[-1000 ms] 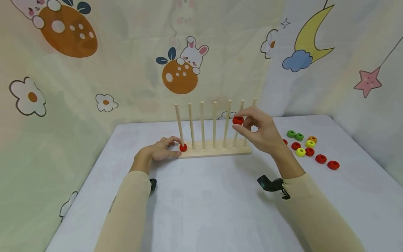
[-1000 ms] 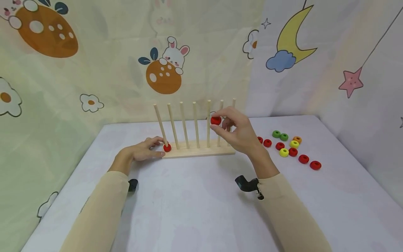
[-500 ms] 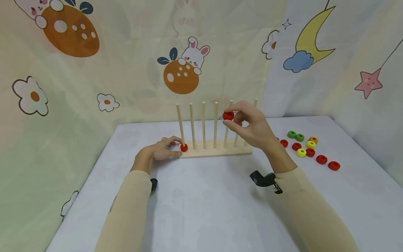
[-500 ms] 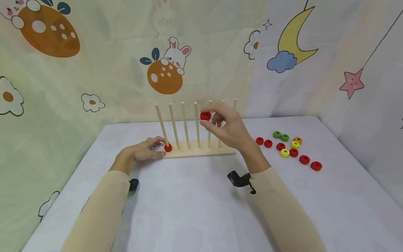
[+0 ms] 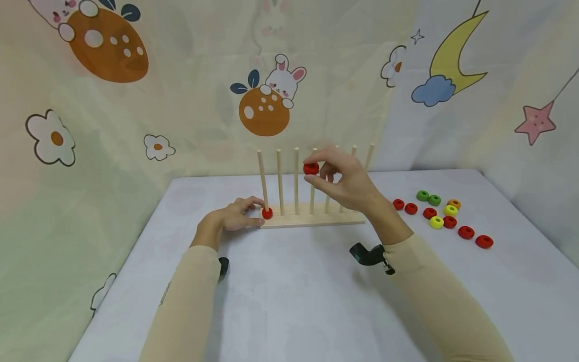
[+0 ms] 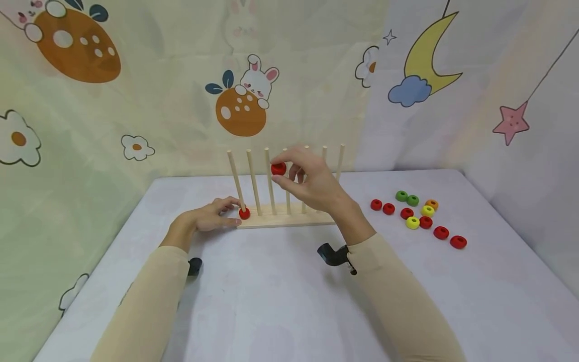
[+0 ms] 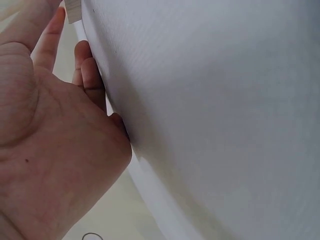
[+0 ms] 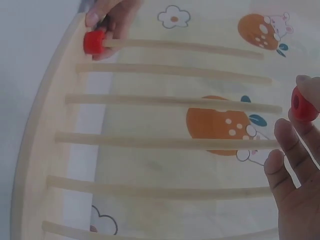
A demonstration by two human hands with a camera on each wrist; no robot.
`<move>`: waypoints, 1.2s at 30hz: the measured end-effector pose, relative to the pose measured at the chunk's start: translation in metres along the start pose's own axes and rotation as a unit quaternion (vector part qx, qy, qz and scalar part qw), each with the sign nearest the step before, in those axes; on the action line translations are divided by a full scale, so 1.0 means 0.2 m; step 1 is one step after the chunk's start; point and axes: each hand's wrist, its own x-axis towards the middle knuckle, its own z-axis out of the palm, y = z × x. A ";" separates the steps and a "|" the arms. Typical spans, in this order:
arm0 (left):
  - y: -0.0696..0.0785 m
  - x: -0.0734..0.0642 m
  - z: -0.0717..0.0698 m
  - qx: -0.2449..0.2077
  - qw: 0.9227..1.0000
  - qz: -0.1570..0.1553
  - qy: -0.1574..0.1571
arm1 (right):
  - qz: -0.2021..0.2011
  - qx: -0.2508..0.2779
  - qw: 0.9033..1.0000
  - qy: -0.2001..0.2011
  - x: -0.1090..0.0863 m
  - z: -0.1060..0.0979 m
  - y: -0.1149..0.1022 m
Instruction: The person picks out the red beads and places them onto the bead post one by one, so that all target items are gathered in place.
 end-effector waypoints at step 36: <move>0.02 -0.01 0.00 -0.004 0.999 -0.033 -0.003 | 0.047 -0.012 0.999 0.015 0.24 0.26 -0.09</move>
